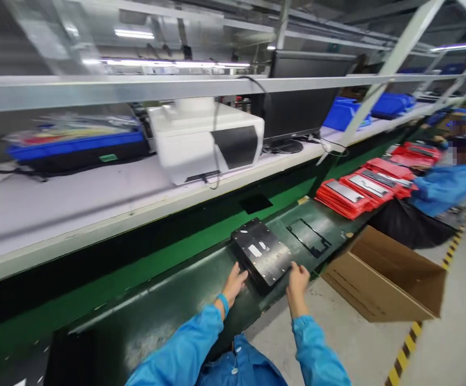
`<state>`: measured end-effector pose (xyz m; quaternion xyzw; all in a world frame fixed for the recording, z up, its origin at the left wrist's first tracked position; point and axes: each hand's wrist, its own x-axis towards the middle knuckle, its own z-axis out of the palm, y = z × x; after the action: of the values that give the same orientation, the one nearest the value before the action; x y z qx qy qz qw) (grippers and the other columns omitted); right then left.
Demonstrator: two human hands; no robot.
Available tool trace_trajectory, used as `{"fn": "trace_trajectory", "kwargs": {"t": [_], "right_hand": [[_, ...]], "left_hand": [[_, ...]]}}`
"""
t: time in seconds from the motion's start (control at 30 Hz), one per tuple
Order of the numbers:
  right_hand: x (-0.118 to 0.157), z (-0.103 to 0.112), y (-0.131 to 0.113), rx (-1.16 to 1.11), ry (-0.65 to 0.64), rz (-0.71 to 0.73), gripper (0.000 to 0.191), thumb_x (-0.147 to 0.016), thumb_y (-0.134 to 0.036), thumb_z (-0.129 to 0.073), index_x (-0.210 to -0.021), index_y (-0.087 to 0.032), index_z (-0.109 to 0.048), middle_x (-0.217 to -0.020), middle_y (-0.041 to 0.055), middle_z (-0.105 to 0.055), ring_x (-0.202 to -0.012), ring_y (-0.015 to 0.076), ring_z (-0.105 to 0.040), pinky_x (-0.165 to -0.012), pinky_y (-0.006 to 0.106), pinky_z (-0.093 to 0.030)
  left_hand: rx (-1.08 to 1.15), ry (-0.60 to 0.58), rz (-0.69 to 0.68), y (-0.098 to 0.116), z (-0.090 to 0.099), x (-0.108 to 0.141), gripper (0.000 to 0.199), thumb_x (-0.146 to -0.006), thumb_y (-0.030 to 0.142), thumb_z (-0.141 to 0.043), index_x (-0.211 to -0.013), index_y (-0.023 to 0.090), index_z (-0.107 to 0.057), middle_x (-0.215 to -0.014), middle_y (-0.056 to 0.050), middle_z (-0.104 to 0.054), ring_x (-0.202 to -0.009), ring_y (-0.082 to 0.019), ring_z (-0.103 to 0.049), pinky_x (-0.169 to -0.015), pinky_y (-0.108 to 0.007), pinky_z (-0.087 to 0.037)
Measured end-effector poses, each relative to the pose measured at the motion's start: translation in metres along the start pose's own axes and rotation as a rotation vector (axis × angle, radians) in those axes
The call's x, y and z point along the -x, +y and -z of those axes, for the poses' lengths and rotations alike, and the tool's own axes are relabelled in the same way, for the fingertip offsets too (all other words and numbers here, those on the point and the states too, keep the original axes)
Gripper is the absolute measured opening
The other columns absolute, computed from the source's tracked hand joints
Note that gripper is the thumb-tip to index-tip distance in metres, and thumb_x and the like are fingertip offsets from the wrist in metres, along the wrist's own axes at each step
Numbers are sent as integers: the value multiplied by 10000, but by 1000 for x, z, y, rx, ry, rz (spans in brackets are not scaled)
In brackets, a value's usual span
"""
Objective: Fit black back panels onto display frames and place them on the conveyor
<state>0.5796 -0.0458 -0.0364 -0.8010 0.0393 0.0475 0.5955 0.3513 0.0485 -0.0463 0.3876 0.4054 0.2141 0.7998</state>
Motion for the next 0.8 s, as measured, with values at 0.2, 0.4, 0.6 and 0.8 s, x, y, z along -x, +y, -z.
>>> {"fn": "trace_trajectory", "kwargs": {"t": [0.2, 0.4, 0.6, 0.8], "right_hand": [[99, -17, 79, -169, -449, 27, 513, -603, -551, -823, -957, -206, -689, -841, 55, -719, -793, 240, -699, -755, 377, -573], [318, -84, 112, 437, -1529, -217, 538, -526, -563, -850, -862, -159, -733, -766, 65, -753, -665, 179, -664, -606, 274, -496], [518, -126, 84, 603, -2024, -118, 476, -674, -520, -855, -961, -190, -667, -822, 6, -702, -697, 148, -651, -599, 243, -477], [607, -157, 80, 508, -1894, -123, 298, -928, -481, -689, -1010, -209, -598, -1003, 35, -704, -777, 129, -671, -679, 231, -532]], "left_hand": [[-189, 506, -334, -9, 213, 159, 506, -829, 571, -727, -1111, 155, -789, -1036, -127, -783, -955, -263, -711, -943, -417, -553], [-670, 1591, -189, -11, 394, 359, 429, -947, 418, -516, -1204, 152, -733, -1375, -186, -656, -1345, -338, -558, -1177, -513, -412], [-716, 1678, 344, -27, 443, 384, 706, -1004, 538, -466, -1554, 95, -459, -1451, -249, -584, -1338, -429, -533, -1094, -656, -422], [-803, 1809, 243, -44, 423, 362, 595, -1007, 514, -501, -1492, 175, -571, -1487, -202, -565, -1363, -388, -503, -1169, -696, -300]]}}
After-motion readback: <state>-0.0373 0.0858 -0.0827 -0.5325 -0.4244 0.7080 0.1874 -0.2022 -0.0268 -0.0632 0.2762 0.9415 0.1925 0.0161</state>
